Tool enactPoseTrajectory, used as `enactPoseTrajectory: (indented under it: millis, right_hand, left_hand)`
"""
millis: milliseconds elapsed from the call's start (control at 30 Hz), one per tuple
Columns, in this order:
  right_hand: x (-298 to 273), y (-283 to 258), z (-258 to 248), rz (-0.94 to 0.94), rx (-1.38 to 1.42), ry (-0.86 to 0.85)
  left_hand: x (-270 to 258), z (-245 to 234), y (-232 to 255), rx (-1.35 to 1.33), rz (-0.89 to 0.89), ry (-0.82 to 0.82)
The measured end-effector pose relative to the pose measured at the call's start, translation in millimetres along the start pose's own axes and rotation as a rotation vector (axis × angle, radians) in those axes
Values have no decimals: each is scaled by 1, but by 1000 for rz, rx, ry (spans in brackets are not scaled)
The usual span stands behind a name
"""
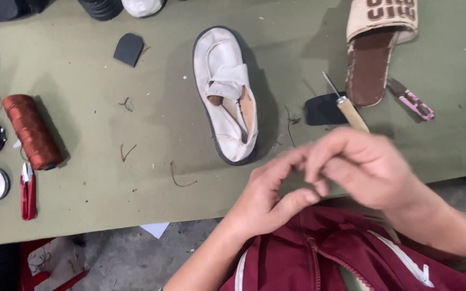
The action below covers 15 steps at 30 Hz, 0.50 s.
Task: The person uses a stitching awl to puncture holes along the seam of a white shoe and then threads a needle with black thread through these holes to sew the sole to the upper. The person repeatedly pushes the awl into the shoe and pulls the thread tight to secure the stitching.
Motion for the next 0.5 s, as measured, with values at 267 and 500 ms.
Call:
enactPoseTrajectory:
  millis: [267,500]
  right_hand:
    - [2,0,-43,-108,361,254]
    - [33,23,-40,135,333,580]
  left_hand:
    - [-29,-29,-26,166,-58,174]
    - [-56,-61,-37,266,-210,230]
Point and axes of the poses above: each hand's wrist, its own x-axis towards the middle knuckle, its own z-axis out of the palm, y = z × x, the point moved 2 cm from there along x, towards the middle knuckle, and after that the axes turned 10 degrees about x, right-handed, at the moved point
